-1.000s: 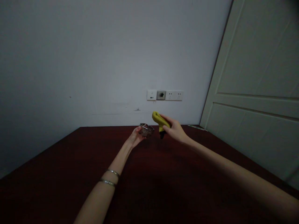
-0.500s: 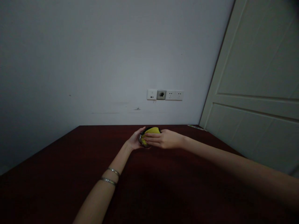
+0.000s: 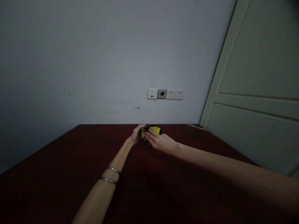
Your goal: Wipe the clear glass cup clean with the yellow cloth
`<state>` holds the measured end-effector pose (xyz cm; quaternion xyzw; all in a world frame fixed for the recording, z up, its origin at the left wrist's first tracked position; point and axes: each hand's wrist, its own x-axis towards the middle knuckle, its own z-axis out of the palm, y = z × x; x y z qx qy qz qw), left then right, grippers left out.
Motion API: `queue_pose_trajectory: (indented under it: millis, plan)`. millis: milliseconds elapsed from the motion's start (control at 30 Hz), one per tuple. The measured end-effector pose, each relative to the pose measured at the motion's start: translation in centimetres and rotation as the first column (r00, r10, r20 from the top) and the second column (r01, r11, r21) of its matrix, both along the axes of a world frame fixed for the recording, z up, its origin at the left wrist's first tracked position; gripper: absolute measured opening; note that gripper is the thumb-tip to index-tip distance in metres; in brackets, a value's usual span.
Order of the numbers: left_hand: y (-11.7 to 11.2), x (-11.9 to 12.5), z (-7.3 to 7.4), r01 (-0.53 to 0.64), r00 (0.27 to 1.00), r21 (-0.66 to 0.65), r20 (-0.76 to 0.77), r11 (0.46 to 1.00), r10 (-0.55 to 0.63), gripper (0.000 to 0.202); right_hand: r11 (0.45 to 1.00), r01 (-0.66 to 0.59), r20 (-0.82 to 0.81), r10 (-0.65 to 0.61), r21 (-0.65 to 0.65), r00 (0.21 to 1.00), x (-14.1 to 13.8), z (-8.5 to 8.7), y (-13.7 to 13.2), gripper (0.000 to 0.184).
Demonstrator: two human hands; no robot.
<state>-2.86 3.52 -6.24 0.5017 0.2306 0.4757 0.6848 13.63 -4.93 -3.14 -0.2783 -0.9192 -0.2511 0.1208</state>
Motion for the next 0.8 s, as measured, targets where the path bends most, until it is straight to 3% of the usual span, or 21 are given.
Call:
queue_pose_trajectory:
  millis: [133, 300, 467, 600, 800]
  plan:
    - [-0.1, 0.1, 0.4, -0.047, 0.999, 0.044, 0.0, 0.998, 0.047, 0.031, 0.994, 0.087, -0.053, -0.091, -0.065, 0.994, -0.9, -0.3, -0.5, 0.052]
    - [-0.9, 0.4, 1.3, -0.064, 0.998, 0.16, -0.003, 0.985, 0.065, 0.037, 0.963, 0.024, -0.307, -0.109, -0.268, 0.945, -1.7, -0.2, -1.2, 0.063]
    - [-1.1, 0.5, 1.4, -0.119, 0.993, 0.248, 0.02, 0.962, 0.117, 0.037, 0.782, -0.084, -0.591, -0.39, -0.617, 0.706, -2.9, 0.5, -2.0, 0.057]
    - [-0.8, 0.5, 1.0, -0.134, 0.991, 0.264, 0.032, 0.955, 0.13, 0.038, 0.687, -0.15, -0.63, -0.527, -0.711, 0.57, -3.6, 1.2, -2.1, 0.053]
    - [-1.2, 1.0, 0.9, -0.126, 0.991, 0.231, 0.068, 0.965, 0.113, 0.044, 0.493, -0.391, -0.618, -0.712, -0.777, 0.332, -4.4, 2.6, -2.8, 0.052]
